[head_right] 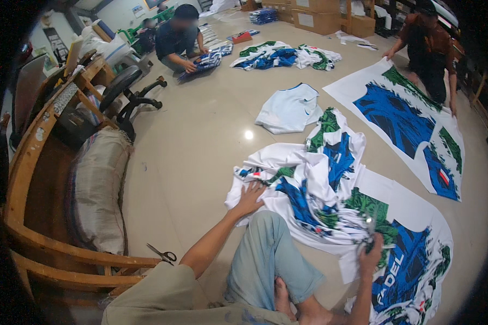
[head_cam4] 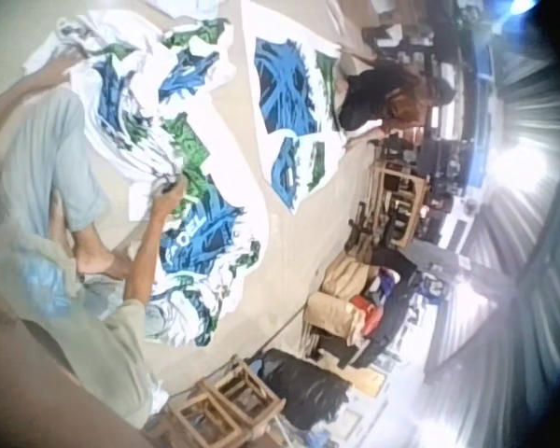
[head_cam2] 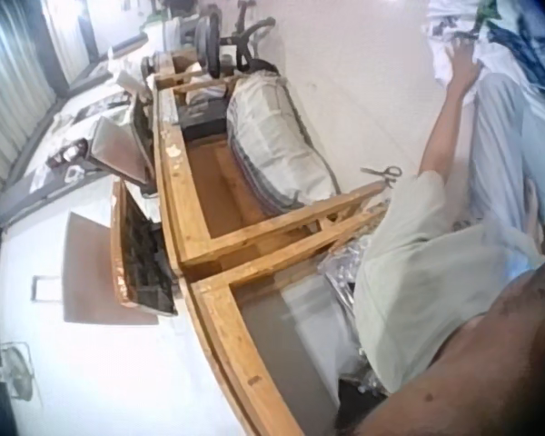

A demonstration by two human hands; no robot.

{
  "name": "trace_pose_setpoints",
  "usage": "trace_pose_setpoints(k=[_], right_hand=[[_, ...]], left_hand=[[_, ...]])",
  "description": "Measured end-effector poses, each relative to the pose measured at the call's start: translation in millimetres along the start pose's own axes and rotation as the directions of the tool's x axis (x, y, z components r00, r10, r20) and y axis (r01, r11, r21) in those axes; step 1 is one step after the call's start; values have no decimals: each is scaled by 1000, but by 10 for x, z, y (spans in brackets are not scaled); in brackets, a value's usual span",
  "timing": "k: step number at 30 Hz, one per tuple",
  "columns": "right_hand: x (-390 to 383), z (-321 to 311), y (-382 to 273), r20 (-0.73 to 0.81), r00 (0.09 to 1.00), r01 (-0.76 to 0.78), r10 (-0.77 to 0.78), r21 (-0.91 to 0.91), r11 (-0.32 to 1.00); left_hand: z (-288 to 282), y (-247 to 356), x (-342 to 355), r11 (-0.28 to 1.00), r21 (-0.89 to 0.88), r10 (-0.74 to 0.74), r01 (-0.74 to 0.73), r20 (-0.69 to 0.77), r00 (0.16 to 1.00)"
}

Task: The person sits on the floor and uses scissors to cut a large piece of patterned fabric. They repeatedly smooth the fabric, align sections, and make cuts along specific lines to separate pieces. The person occasionally lifts and repositions the fabric to continue cutting.

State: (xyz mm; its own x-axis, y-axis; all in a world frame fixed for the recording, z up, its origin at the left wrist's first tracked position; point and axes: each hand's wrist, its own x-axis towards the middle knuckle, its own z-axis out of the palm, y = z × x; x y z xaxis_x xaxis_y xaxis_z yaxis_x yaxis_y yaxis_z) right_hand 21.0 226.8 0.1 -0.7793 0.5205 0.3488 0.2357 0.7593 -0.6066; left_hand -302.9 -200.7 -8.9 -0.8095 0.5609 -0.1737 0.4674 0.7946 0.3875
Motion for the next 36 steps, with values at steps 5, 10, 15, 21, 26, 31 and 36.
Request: trace_pose_setpoints(k=[5,10,15,21,26,31,36], right_hand=[[413,-401,1398,-180,975,-147,129,-90,985],[80,-1849,3025,-398,833,-550,384,-528,647],[391,-1215,2096,-433,864,-391,258,-252,885],[599,-487,293,-182,978,-118,105,-61,991],[184,-749,791,-198,929,-338,312,-115,934],[-648,-1550,1178,-301,893,-429,335,-340,837],[-1207,-2056,1300,-290,818,-575,496,-399,715]], left_hand=[[-169,491,708,999,3,-43,44,207,977],[88,1885,1155,980,-36,189,-193,450,873],[547,2087,1040,993,-111,59,-24,318,946],[437,2049,1093,994,-108,44,-14,279,959],[-14,1827,856,986,133,-136,101,287,948],[-62,1672,381,978,206,-102,29,355,929],[52,2036,-177,960,221,87,-175,358,930]])
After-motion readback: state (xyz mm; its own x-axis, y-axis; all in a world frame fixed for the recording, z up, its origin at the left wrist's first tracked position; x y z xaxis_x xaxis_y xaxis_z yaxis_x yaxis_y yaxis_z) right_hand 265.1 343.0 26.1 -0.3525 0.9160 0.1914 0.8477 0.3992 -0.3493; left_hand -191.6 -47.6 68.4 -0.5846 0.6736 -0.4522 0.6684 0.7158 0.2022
